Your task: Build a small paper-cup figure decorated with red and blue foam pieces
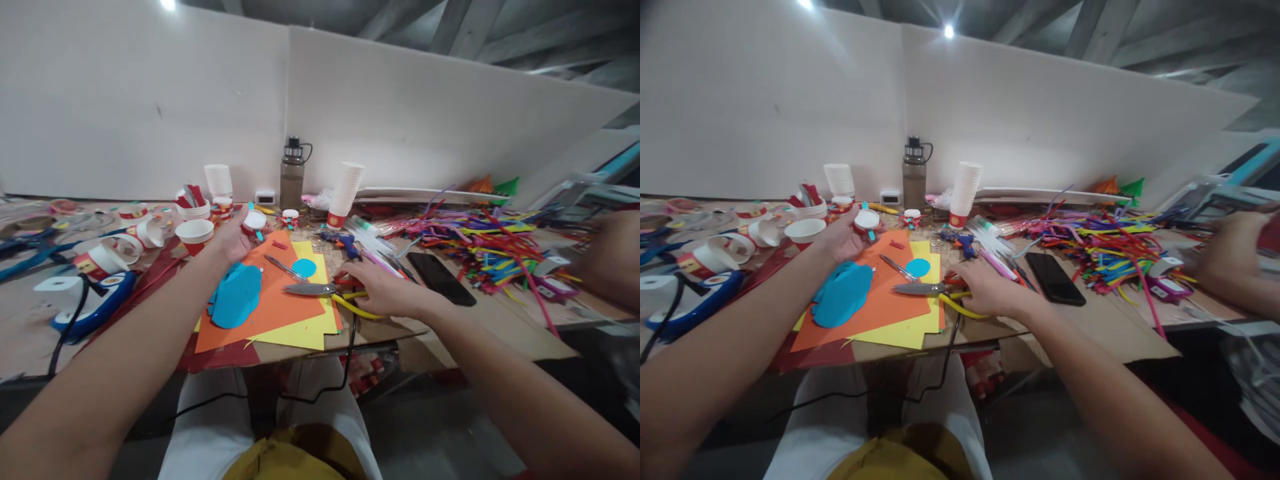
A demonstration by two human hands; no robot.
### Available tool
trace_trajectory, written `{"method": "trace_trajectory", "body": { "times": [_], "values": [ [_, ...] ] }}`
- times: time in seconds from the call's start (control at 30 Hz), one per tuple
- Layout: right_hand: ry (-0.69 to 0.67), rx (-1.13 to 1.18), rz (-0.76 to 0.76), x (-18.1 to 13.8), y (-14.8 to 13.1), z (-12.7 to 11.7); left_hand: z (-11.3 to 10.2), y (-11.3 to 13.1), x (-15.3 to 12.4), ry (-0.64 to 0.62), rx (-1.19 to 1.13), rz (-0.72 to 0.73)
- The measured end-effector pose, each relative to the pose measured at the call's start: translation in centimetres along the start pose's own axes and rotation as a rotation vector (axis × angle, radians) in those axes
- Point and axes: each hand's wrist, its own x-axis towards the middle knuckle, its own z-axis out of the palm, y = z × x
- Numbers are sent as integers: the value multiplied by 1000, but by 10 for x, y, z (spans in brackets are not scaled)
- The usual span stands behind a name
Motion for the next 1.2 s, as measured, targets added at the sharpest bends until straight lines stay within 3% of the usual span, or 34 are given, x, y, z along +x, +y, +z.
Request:
{"method": "trace_trajectory", "body": {
  "times": [0.2,0.3,0.4,0.73,1.0,1.2],
  "values": [
    [227,91,84,-1,4,-9,0,3,0,48,-51,14],
    [290,101,283,12,-1,-14,0,2,0,54,-45,-2],
    [271,55,443,33,-8,-16,-2,0,2,36,-51,-32],
    [174,-53,355,96,0,5,-6,-1,0,-96,-47,-49],
    [198,1,352,101,14,27,-4,-6,-2,-169,-64,14],
    [194,16,363,97,15,29,4,-11,-8,-166,-57,33]
  ]
}}
